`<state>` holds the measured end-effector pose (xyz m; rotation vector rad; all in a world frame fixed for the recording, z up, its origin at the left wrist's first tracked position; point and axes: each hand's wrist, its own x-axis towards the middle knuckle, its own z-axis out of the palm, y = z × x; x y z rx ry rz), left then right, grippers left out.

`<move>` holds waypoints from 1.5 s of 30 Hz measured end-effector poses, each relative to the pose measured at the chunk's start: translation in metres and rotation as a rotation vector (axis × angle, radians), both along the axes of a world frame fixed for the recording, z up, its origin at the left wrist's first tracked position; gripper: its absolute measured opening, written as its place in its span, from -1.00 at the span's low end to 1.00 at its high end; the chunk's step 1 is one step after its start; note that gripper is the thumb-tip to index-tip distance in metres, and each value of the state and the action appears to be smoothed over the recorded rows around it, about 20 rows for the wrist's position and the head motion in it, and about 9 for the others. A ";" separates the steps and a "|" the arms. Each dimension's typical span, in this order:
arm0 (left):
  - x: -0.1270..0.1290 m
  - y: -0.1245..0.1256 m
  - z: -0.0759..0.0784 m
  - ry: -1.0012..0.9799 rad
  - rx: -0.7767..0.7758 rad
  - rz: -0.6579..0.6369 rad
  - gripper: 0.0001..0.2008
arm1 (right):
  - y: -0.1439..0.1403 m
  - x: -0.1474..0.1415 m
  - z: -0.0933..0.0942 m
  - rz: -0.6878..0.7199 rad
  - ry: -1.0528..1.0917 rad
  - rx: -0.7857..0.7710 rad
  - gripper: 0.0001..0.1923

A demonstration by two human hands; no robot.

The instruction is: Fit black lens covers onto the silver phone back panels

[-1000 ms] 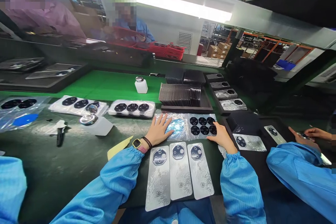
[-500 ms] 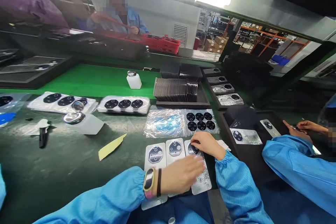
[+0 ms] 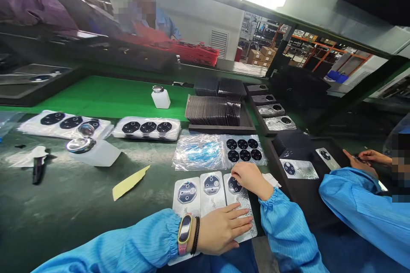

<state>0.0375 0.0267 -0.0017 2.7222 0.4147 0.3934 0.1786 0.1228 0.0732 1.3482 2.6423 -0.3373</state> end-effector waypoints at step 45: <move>-0.006 0.002 -0.009 0.131 0.647 0.076 -0.53 | -0.011 0.012 -0.047 0.185 0.306 0.277 -0.61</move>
